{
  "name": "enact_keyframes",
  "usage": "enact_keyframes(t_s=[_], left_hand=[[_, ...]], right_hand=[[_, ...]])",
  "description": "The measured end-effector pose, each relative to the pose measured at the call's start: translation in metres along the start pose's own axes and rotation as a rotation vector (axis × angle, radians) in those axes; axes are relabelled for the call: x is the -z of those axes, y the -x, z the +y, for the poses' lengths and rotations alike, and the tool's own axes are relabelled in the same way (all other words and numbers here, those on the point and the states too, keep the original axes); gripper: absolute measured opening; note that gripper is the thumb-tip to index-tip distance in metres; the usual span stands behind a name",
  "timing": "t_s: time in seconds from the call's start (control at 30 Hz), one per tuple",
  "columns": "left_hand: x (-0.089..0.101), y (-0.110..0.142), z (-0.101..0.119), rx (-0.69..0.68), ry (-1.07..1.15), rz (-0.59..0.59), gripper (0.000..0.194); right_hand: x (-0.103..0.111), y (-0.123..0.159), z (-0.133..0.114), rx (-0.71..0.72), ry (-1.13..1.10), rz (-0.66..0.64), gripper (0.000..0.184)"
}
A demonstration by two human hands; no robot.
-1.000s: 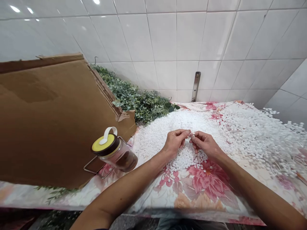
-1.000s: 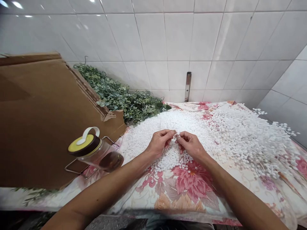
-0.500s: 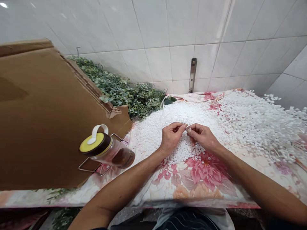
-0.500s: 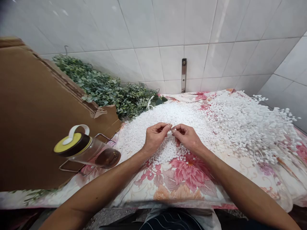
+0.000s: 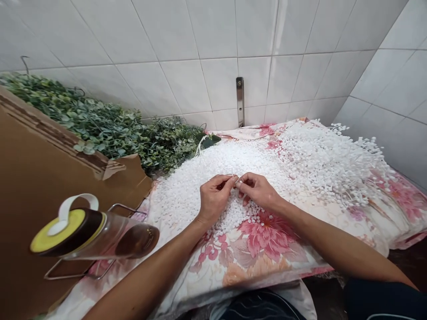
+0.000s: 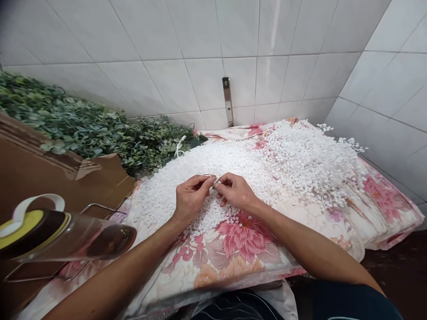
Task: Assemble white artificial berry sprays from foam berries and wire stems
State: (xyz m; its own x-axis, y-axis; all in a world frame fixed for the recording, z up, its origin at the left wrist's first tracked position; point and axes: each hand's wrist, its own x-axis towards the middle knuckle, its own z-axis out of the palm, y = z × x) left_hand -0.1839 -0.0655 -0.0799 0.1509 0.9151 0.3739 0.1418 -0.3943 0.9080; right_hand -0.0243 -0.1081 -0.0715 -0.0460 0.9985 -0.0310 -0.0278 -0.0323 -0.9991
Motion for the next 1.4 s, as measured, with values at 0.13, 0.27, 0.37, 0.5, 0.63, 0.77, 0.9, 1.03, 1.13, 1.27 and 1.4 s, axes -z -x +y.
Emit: enact_keyframes(t_s=[0.13, 0.27, 0.37, 0.5, 0.63, 0.77, 0.9, 1.03, 1.13, 1.27, 1.4], left_hand=[[0.001, -0.001, -0.004, -0.141, -0.075, 0.024, 0.016], [0.001, -0.001, -0.006, -0.128, -0.063, 0.025, 0.017], [0.000, -0.001, -0.004, -0.081, -0.020, 0.015, 0.019], [0.000, -0.002, 0.003, 0.040, 0.062, -0.003, 0.023], [0.000, -0.004, 0.010, 0.215, 0.152, -0.014, 0.030], [-0.002, -0.004, 0.010, 0.331, 0.264, -0.024, 0.035], [-0.003, -0.003, 0.010, 0.397, 0.371, -0.065, 0.037], [-0.002, -0.002, 0.010, 0.350, 0.307, -0.089, 0.037], [0.000, -0.003, 0.010, 0.328, 0.274, -0.083, 0.036], [0.001, -0.003, 0.011, 0.323, 0.278, -0.088, 0.037], [0.001, -0.003, 0.010, 0.374, 0.344, -0.132, 0.039]], right_hand=[[-0.002, -0.003, 0.003, -0.019, -0.127, 0.005, 0.039], [-0.001, -0.004, 0.002, -0.013, -0.175, -0.015, 0.041], [-0.001, -0.005, 0.001, 0.006, -0.185, -0.022, 0.043], [0.000, -0.004, -0.003, 0.006, -0.200, -0.028, 0.045], [0.002, -0.003, -0.006, 0.040, -0.195, 0.000, 0.045], [0.005, -0.004, -0.006, 0.057, -0.143, 0.065, 0.043], [0.007, -0.005, -0.004, 0.029, -0.059, 0.103, 0.038], [0.009, -0.004, -0.004, 0.007, -0.034, 0.044, 0.039], [0.009, -0.003, -0.003, -0.002, -0.021, 0.009, 0.042], [0.009, -0.001, -0.003, -0.004, 0.009, 0.033, 0.042], [0.008, 0.000, -0.008, -0.004, 0.024, 0.036, 0.043]])
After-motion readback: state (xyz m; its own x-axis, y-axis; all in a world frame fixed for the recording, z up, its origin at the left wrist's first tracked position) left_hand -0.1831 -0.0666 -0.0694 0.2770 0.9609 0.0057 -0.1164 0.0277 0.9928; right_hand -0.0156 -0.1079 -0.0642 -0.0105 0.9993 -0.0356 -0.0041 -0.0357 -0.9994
